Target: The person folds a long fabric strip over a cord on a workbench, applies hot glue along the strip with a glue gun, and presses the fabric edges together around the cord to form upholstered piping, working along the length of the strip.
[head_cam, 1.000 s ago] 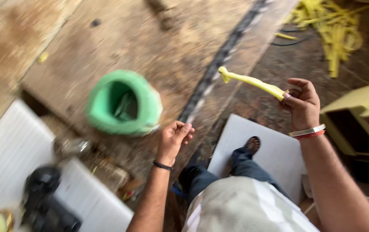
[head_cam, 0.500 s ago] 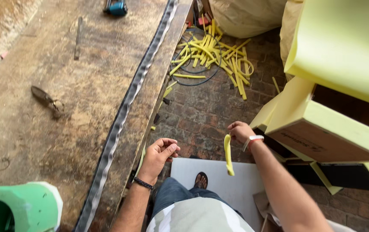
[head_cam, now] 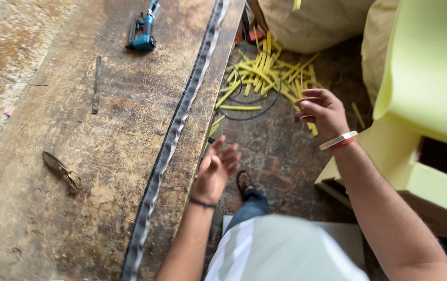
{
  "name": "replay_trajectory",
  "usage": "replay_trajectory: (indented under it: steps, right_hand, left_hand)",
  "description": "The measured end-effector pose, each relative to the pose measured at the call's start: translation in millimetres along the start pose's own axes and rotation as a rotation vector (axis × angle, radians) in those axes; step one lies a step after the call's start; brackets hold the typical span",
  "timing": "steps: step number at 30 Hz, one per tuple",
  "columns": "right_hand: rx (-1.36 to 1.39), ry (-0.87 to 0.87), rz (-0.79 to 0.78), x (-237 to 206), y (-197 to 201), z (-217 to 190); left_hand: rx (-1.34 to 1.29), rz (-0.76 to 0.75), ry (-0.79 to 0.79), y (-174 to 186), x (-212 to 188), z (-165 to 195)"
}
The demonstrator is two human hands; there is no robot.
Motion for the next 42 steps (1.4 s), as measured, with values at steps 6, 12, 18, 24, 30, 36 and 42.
replay_trajectory:
  steps: [6,12,18,24,30,36,42]
  right_hand:
    - [0.288,-0.062,-0.288,23,-68,-14]
    - [0.330,-0.177,-0.608,108,-116,-28]
    - [0.301,-0.297,-0.479,210,-123,24]
    - [0.435,-0.443,-0.504,336,-129,39]
    - [0.476,-0.598,-0.689,462,-134,-18]
    - [0.552,-0.626,-0.795,539,-149,-14]
    - [0.610,-0.674,-0.786,583,-182,8]
  left_hand:
    - [-0.171,-0.395,0.028,-31,151,17]
    - [-0.127,-0.312,0.220,-47,247,15]
    - [-0.247,-0.262,0.167,-29,335,22]
    - [-0.270,-0.080,0.127,-11,442,47]
    - [-0.507,-0.133,0.001,-31,548,101]
    - [-0.386,0.278,-0.077,-31,612,136]
    - [-0.401,0.400,-0.106,-7,645,164]
Point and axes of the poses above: each hand's wrist, its own x-axis towards the middle knuckle, its own y-axis out of the back of the hand, z = x × y, the point moved 2 cm from there along x, towards the middle knuckle, and after that the axes turned 8 degrees about y, right-handed, at the moved point
